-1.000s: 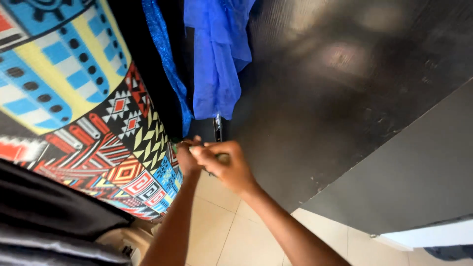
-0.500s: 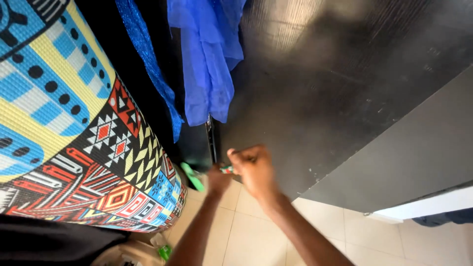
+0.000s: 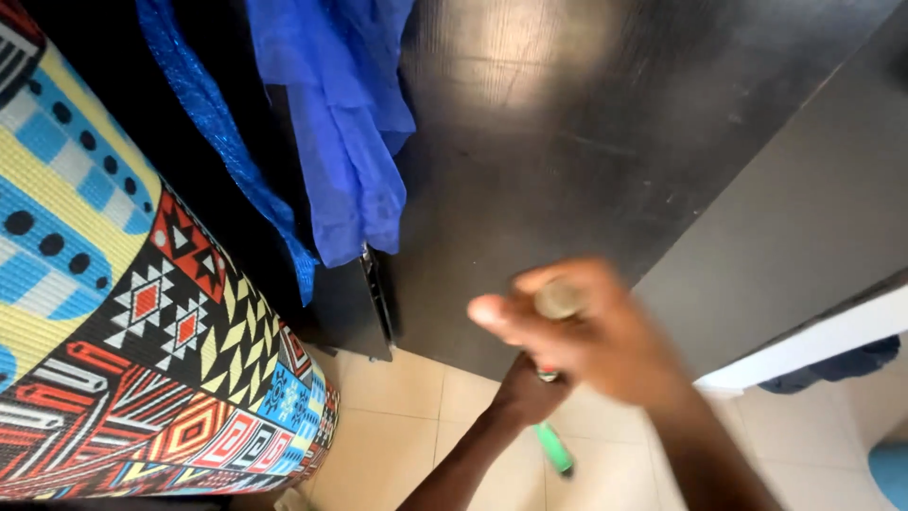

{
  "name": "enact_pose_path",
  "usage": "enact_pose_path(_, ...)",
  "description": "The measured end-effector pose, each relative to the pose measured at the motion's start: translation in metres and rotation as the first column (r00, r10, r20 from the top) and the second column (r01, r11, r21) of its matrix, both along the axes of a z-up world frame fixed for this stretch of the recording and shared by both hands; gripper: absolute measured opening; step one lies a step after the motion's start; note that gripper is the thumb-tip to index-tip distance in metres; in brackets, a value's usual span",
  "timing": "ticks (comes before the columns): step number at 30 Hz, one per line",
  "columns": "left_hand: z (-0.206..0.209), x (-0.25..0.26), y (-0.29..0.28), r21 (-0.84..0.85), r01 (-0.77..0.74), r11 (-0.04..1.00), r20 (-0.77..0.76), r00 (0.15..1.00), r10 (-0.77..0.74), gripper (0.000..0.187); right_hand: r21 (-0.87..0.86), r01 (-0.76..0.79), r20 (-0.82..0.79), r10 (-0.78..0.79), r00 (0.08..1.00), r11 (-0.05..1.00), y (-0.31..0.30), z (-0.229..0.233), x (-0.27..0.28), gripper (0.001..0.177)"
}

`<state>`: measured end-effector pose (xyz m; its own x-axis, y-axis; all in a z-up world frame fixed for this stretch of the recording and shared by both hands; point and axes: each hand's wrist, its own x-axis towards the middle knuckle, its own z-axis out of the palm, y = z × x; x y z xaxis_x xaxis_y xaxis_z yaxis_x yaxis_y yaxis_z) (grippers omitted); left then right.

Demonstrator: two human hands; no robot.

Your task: Sweeping a tiled bedroom floor with a long-handled broom.

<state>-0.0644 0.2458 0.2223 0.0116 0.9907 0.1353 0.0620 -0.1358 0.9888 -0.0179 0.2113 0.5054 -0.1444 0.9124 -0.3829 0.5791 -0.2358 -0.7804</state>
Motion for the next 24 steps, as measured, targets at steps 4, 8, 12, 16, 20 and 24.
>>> enact_pose_path(4,0.003,-0.005,-0.003,-0.046,-0.022,0.999,-0.264,0.965,0.009,0.035,0.480,-0.463,-0.215,0.611,0.761,0.745,0.041,-0.037,0.045,0.042)
enact_pose_path(8,-0.044,-0.030,0.011,-0.193,-0.153,0.969,-0.433,0.900,0.056,0.041,0.446,-0.045,-0.718,0.387,0.578,0.894,0.053,-0.066,0.054,0.053)
enact_pose_path(12,-0.138,-0.069,0.041,0.014,-0.206,0.978,-0.665,0.729,0.163,0.035,0.311,0.209,-0.750,0.105,0.653,0.927,0.068,-0.125,0.049,0.049)
enact_pose_path(16,-0.174,-0.068,0.036,-0.173,-0.385,0.907,-0.637,0.746,0.195,0.025,0.329,0.263,-0.638,0.007,0.770,0.907,0.061,-0.199,0.054,0.055)
enact_pose_path(20,-0.210,-0.014,0.042,-0.130,-0.349,0.928,-0.536,0.812,0.231,0.020,0.336,0.260,-0.624,0.007,0.782,0.905,0.040,-0.219,0.101,0.057)
enact_pose_path(24,-0.232,0.088,0.064,-0.063,-0.016,0.998,-0.505,0.863,-0.018,0.025,0.233,0.491,-0.500,-0.330,0.800,0.839,0.034,-0.198,0.181,0.045)
